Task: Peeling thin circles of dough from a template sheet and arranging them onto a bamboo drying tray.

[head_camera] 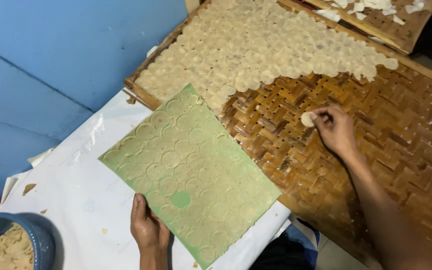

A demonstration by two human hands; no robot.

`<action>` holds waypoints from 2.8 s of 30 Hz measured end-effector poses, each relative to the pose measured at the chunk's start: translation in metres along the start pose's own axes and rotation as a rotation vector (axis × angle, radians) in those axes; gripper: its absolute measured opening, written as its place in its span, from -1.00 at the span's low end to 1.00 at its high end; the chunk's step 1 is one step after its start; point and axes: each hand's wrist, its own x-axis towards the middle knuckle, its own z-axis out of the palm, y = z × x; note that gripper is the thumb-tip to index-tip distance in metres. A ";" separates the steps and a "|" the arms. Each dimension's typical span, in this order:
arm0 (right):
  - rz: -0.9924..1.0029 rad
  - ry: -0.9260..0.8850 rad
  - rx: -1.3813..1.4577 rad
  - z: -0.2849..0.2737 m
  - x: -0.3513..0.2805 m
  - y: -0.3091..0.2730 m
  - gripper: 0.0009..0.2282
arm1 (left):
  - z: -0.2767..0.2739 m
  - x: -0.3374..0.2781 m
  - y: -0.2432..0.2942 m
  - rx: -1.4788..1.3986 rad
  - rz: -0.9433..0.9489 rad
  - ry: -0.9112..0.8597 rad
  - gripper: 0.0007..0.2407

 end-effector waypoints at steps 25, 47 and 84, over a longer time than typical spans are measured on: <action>0.000 0.498 -0.273 -0.009 0.114 0.117 -0.81 | 0.115 0.002 -0.048 0.163 -0.196 0.098 -0.64; -0.455 -0.300 -0.107 0.084 -0.074 -0.220 -0.76 | 0.058 0.040 -0.087 -0.069 -0.259 -0.253 -0.60; -0.211 -0.090 0.273 0.051 -0.046 -0.163 -0.90 | 0.073 0.026 -0.056 -0.151 -0.372 -0.352 -0.64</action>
